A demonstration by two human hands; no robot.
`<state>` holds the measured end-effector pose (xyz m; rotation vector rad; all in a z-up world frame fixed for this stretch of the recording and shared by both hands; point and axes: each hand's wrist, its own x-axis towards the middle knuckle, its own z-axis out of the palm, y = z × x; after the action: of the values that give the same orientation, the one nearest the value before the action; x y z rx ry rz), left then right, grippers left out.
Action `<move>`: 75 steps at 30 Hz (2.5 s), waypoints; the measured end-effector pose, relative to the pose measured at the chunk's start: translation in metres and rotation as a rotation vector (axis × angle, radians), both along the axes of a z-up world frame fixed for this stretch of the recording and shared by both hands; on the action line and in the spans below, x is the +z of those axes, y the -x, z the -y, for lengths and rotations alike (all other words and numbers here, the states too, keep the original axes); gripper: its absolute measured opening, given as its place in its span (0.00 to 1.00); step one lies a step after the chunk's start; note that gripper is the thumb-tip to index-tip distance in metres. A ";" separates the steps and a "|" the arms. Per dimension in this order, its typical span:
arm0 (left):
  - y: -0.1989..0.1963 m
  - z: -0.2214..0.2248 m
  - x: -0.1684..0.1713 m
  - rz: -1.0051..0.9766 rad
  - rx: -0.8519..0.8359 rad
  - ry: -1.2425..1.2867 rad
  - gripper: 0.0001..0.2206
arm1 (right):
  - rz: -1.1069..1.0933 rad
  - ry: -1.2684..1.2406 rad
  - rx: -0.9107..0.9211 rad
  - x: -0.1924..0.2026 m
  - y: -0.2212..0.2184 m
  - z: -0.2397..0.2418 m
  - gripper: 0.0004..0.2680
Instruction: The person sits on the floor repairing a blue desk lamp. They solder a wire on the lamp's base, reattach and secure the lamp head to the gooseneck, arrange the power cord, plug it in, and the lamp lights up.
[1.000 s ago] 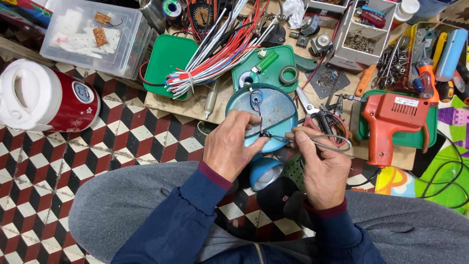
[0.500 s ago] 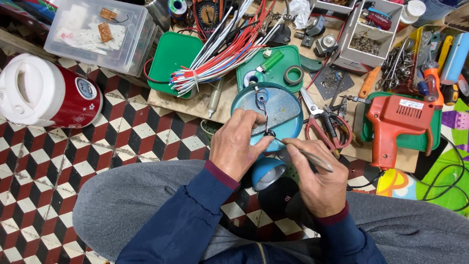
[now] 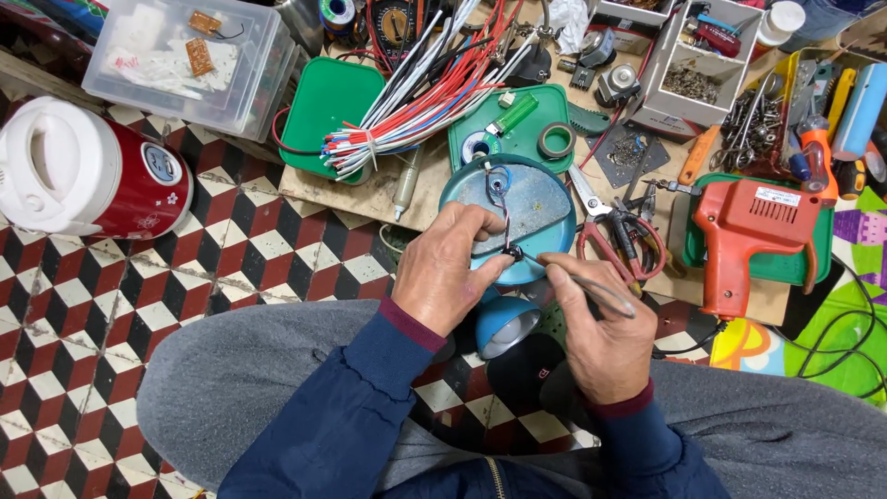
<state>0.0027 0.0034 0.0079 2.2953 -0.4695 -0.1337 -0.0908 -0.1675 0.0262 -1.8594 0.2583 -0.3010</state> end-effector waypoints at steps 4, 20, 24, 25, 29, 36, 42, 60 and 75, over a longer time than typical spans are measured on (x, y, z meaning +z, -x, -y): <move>0.000 0.001 -0.004 -0.002 0.015 0.004 0.18 | 0.060 0.128 0.068 0.005 0.001 -0.008 0.10; 0.002 0.001 -0.006 0.007 0.030 0.023 0.18 | 0.130 0.203 0.025 0.005 0.013 -0.008 0.10; 0.003 0.002 -0.005 0.008 0.034 0.026 0.18 | 0.058 0.026 -0.021 0.002 0.007 -0.009 0.10; 0.002 0.002 -0.005 0.008 0.035 0.026 0.18 | 0.058 0.026 -0.020 0.002 0.007 -0.010 0.10; 0.004 0.003 -0.007 0.020 0.034 0.026 0.18 | 0.100 0.141 0.038 0.001 0.010 -0.013 0.10; 0.003 0.004 -0.010 0.041 0.048 0.017 0.17 | 0.139 0.251 0.051 0.002 0.013 -0.020 0.10; 0.003 0.004 -0.012 0.041 0.053 0.022 0.17 | 0.182 0.287 0.089 0.002 0.015 -0.020 0.11; 0.005 0.004 -0.010 0.027 0.055 0.056 0.18 | 0.039 0.016 -0.049 -0.006 0.011 -0.012 0.09; 0.006 0.001 -0.011 0.087 0.036 0.086 0.14 | 0.056 0.115 -0.017 0.003 0.010 -0.012 0.09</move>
<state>-0.0036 0.0021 -0.0033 2.2299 -0.4696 0.0043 -0.1007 -0.1553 0.0289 -1.9594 0.2225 -0.3860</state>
